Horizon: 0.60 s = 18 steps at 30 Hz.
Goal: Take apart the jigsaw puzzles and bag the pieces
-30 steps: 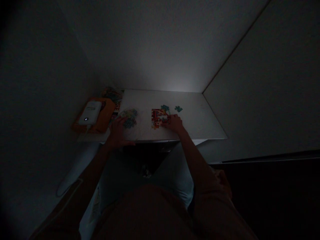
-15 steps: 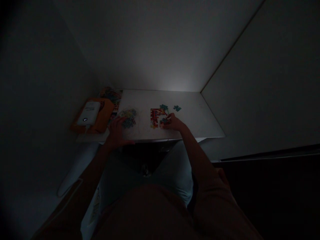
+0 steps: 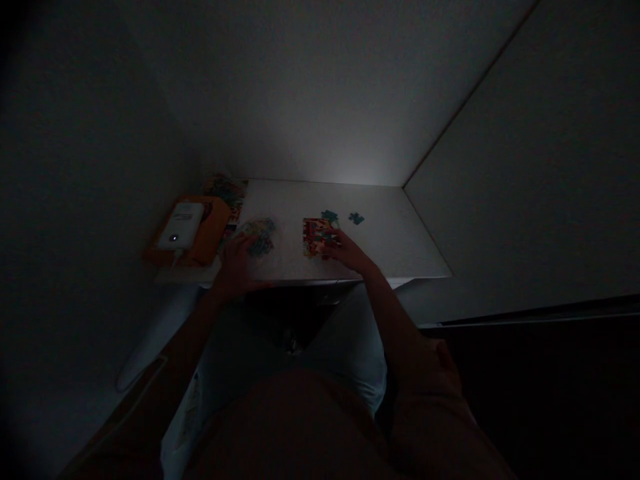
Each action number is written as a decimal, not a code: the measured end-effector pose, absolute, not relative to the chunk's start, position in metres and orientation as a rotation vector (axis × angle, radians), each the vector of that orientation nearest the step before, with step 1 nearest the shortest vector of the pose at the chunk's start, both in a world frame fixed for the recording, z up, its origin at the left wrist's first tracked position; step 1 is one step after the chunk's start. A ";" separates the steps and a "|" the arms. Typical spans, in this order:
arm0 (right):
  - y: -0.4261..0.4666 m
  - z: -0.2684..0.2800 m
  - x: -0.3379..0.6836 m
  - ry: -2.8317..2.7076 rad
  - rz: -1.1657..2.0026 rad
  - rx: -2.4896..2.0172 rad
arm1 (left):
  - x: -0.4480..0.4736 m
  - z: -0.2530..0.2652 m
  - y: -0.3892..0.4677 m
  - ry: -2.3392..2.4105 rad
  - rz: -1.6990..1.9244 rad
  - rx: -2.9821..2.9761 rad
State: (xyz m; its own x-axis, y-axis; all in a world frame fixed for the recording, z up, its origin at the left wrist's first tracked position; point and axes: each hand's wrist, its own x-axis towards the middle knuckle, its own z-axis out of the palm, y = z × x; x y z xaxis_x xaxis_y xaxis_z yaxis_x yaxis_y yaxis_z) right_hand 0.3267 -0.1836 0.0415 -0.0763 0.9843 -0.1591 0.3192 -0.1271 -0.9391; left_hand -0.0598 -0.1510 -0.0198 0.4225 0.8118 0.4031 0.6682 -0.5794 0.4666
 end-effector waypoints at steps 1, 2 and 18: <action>-0.182 0.045 0.318 -1.511 1.268 -1.458 | -0.060 -0.020 -0.151 1.321 0.908 2.415; -0.179 0.047 0.307 -1.578 1.315 -1.413 | -0.060 -0.021 -0.150 1.340 0.930 2.395; -0.124 0.021 0.278 -1.589 0.781 -1.499 | -0.055 -0.026 -0.148 1.498 1.019 2.293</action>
State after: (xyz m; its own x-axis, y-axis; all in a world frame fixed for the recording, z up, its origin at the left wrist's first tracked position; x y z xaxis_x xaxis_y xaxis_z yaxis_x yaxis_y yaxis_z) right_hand 0.2781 -0.1237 0.0215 0.0210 0.9905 0.1362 0.4970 0.1078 -0.8610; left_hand -0.0545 -0.1475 -0.0256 0.2403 0.8705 0.4294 0.7190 -0.4569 0.5238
